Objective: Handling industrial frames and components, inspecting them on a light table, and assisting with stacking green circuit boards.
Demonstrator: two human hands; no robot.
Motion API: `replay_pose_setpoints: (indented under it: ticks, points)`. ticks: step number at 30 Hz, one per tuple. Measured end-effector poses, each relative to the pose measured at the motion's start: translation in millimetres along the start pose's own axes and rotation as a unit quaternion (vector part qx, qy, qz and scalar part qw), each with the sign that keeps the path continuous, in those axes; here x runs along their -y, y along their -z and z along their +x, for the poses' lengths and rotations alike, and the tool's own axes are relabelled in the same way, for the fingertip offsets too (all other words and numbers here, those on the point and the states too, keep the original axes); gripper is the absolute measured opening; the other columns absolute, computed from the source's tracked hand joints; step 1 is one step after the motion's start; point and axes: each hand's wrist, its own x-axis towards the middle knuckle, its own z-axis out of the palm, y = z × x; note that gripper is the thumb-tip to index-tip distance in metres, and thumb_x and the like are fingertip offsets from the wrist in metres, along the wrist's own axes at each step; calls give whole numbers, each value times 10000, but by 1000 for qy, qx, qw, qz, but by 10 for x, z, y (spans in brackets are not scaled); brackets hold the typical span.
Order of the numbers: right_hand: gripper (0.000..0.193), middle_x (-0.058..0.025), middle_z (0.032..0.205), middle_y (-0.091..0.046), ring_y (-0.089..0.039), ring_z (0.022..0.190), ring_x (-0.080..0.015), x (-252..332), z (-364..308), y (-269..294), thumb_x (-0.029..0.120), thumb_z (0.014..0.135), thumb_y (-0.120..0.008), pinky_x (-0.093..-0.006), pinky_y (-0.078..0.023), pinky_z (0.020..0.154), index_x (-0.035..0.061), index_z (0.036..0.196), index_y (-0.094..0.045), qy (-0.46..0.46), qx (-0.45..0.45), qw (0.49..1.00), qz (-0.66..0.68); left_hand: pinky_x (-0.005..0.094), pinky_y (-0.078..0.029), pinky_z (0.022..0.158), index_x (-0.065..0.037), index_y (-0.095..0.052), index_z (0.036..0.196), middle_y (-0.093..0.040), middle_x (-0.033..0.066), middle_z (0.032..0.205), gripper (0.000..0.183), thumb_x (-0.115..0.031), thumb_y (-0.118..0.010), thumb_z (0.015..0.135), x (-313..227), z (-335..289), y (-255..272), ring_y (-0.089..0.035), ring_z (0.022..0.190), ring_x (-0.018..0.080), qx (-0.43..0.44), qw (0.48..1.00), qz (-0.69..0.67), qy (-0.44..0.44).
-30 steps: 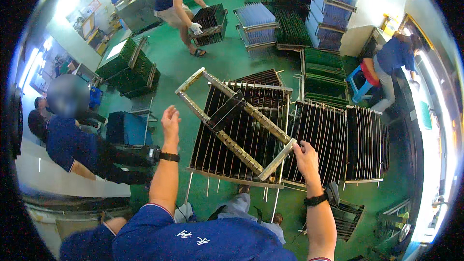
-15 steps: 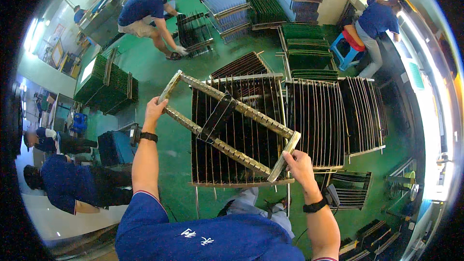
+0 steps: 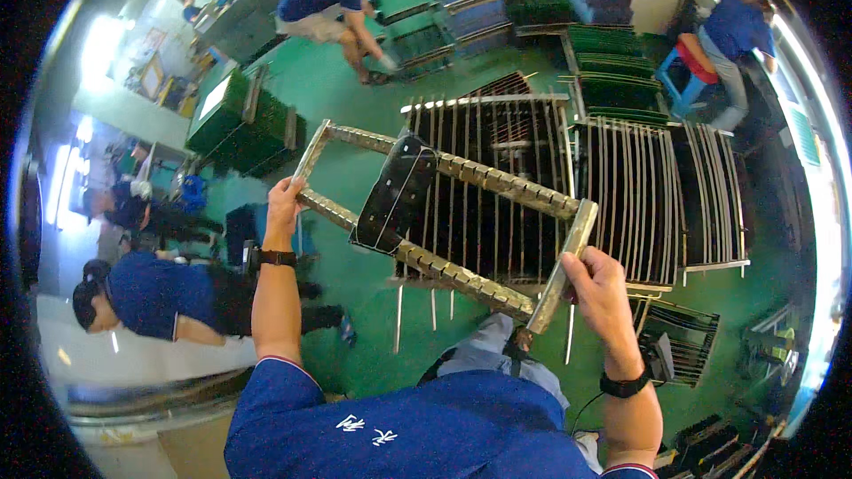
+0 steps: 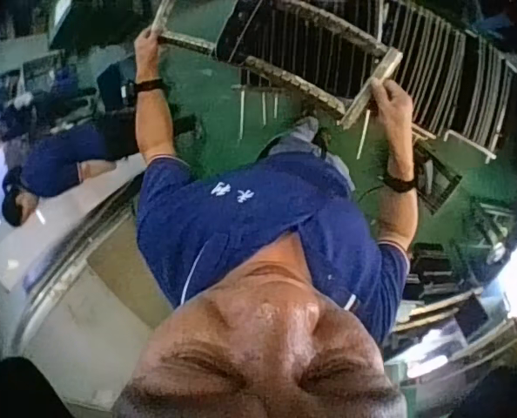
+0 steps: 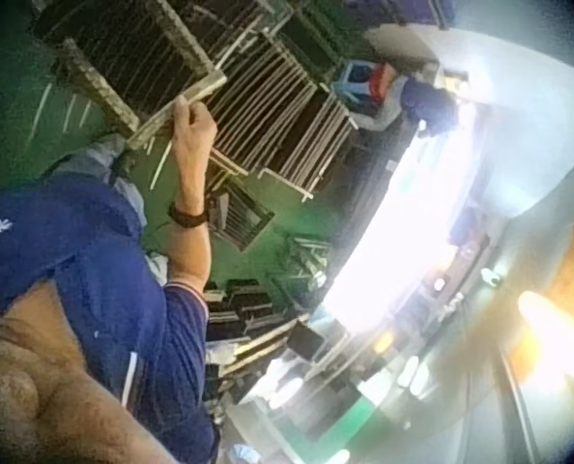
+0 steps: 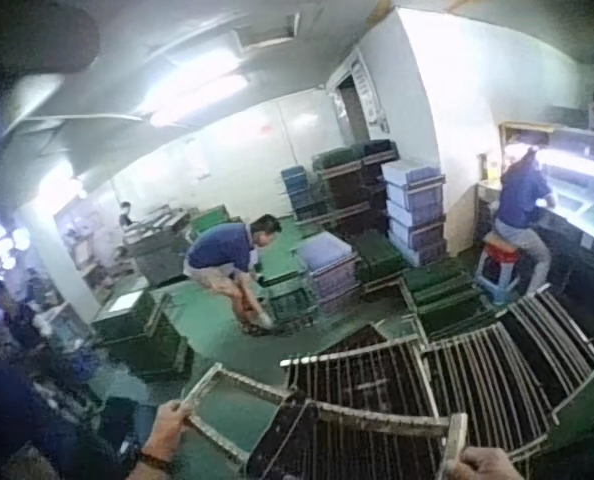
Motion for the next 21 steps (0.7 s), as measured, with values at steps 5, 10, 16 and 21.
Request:
replay_pose_setpoints:
  ticks: [5, 10, 16, 21]
  points:
    - [244, 24, 659, -494, -457, 595, -62, 325, 337, 493, 222, 943, -553, -237, -392, 520, 3, 836, -541, 33, 69, 997, 33, 290, -504, 657, 35, -573, 1064, -606, 54, 871, 273, -178, -616, 900, -500, -443, -60, -588, 742, 145, -34, 995, -81, 44]
    - [257, -92, 810, -643, -601, 678, -111, 431, 757, 682, 249, 944, -551, -251, -494, 591, 8, 1013, -492, 27, 119, 990, 77, 248, -482, 600, 13, -582, 1003, -606, 37, 820, 212, -170, -612, 900, -724, -766, -197, -571, 666, 118, -75, 990, -83, 80]
    - [270, -99, 819, -639, -621, 682, -127, 485, 1030, 596, 241, 949, -534, -269, -542, 619, 0, 1053, -468, -4, 152, 982, 112, 260, -490, 595, 1, -580, 988, -604, 36, 811, 193, -172, -599, 906, -629, -846, -184, -582, 663, 128, -95, 986, -93, 97]
    - [273, -107, 833, -637, -624, 680, -128, 448, 1001, 386, 212, 951, -522, -262, -542, 609, 8, 1116, -451, -43, 168, 975, 141, 271, -497, 600, 9, -574, 995, -598, 39, 801, 194, -161, -593, 906, -298, -674, -130, -595, 676, 139, -99, 981, -135, 102]
